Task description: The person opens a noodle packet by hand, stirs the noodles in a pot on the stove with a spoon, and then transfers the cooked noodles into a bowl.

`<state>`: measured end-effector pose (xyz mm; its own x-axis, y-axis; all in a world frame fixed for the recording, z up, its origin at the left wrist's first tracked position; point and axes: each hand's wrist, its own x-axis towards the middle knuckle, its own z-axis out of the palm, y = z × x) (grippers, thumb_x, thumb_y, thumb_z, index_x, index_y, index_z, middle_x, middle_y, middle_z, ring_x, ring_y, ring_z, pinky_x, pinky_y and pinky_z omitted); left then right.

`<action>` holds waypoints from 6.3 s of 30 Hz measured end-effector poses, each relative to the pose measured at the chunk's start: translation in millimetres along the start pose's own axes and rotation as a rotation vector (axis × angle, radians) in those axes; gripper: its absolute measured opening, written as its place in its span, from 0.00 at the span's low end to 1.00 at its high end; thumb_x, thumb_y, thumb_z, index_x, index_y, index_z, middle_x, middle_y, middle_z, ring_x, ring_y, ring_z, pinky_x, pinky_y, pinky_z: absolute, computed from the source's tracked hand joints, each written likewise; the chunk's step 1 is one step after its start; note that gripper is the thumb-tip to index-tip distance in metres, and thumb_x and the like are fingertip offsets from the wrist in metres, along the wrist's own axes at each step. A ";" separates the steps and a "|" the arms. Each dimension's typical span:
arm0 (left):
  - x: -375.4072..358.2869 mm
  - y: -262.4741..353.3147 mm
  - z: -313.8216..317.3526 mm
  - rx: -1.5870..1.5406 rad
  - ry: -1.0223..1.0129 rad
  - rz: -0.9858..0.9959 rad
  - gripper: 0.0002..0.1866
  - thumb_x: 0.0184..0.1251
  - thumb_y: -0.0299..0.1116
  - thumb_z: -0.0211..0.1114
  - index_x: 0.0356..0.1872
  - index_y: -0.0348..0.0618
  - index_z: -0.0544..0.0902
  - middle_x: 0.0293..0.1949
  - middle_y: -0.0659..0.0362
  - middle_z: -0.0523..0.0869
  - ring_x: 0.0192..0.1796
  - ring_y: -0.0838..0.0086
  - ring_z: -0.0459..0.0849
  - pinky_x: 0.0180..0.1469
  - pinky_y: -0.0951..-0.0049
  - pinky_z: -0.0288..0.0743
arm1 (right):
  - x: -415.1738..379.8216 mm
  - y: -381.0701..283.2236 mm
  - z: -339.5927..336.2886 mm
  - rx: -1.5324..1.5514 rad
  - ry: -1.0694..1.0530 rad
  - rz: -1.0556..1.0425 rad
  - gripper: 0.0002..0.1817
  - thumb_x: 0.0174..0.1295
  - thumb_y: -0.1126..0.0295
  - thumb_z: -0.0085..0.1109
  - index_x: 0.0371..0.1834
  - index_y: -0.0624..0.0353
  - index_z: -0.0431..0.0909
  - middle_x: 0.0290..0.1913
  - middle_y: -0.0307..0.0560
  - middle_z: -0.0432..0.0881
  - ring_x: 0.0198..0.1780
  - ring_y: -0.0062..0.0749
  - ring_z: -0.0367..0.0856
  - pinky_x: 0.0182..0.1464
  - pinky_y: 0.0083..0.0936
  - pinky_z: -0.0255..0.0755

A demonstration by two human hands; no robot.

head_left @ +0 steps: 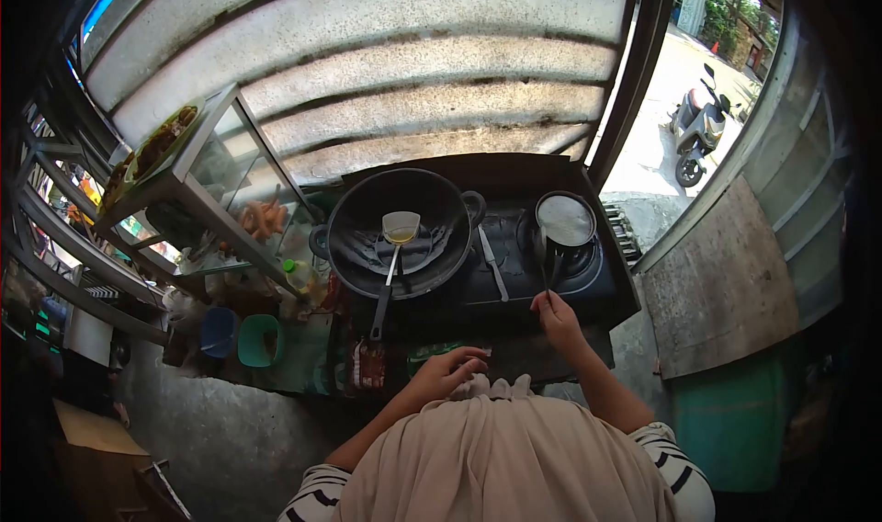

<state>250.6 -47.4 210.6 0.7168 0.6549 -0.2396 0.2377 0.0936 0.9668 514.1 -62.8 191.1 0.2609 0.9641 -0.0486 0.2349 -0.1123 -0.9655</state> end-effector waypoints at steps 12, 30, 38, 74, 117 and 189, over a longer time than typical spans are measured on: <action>1.1 -25.2 22.1 -0.233 0.387 0.048 0.16 0.69 0.36 0.53 0.51 0.38 0.75 0.43 0.58 0.83 0.40 0.79 0.78 0.46 0.78 0.72 | 122.4 44.2 -173.9 -1.105 0.189 -0.006 0.16 0.66 0.57 0.41 0.33 0.58 0.73 0.31 0.58 0.79 0.38 0.55 0.78 0.39 0.46 0.70; 3.6 -41.4 28.5 -0.173 0.497 -0.047 0.15 0.68 0.35 0.54 0.50 0.37 0.76 0.41 0.58 0.83 0.38 0.81 0.78 0.44 0.79 0.72 | 6.7 195.0 -78.9 -0.574 0.316 -0.089 0.21 0.40 0.65 0.75 0.22 0.65 0.70 0.24 0.42 0.70 0.24 0.29 0.68 0.28 0.26 0.65; -1.7 -37.4 20.1 -0.185 0.555 -0.003 0.14 0.68 0.34 0.54 0.49 0.37 0.76 0.40 0.58 0.84 0.37 0.80 0.79 0.43 0.80 0.72 | 6.7 193.4 -67.4 -0.687 0.353 -0.214 0.18 0.40 0.69 0.71 0.26 0.65 0.71 0.34 0.47 0.73 0.31 0.40 0.73 0.34 0.30 0.68; -174.1 -295.8 -16.1 -0.493 0.760 -0.143 0.10 0.69 0.28 0.51 0.46 0.35 0.75 0.36 0.59 0.80 0.37 0.81 0.77 0.44 0.81 0.71 | 9.1 246.5 -4.8 -0.509 0.952 -0.077 0.19 0.43 0.62 0.76 0.27 0.63 0.77 0.19 0.28 0.68 0.22 0.14 0.65 0.27 0.13 0.64; -195.2 -304.8 -18.8 -0.498 0.882 -0.159 0.09 0.68 0.26 0.51 0.44 0.34 0.76 0.36 0.59 0.81 0.37 0.81 0.77 0.44 0.81 0.72 | 15.0 244.2 -0.4 -0.047 0.967 0.034 0.21 0.45 0.65 0.74 0.21 0.56 0.65 0.24 0.37 0.74 0.22 0.19 0.71 0.27 0.16 0.74; 30.1 -15.9 10.4 -0.164 0.931 0.084 0.10 0.69 0.30 0.52 0.45 0.38 0.77 0.38 0.60 0.81 0.37 0.81 0.77 0.42 0.81 0.71 | 216.8 78.2 -163.5 -0.256 0.110 -0.060 0.15 0.67 0.63 0.45 0.39 0.61 0.78 0.26 0.47 0.82 0.16 0.30 0.76 0.22 0.26 0.70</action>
<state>275.2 -37.0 187.0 -0.1007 0.9924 -0.0707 0.0632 0.0773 0.9950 742.1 98.1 146.9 0.3362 0.9406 0.0479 0.4785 -0.1267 -0.8689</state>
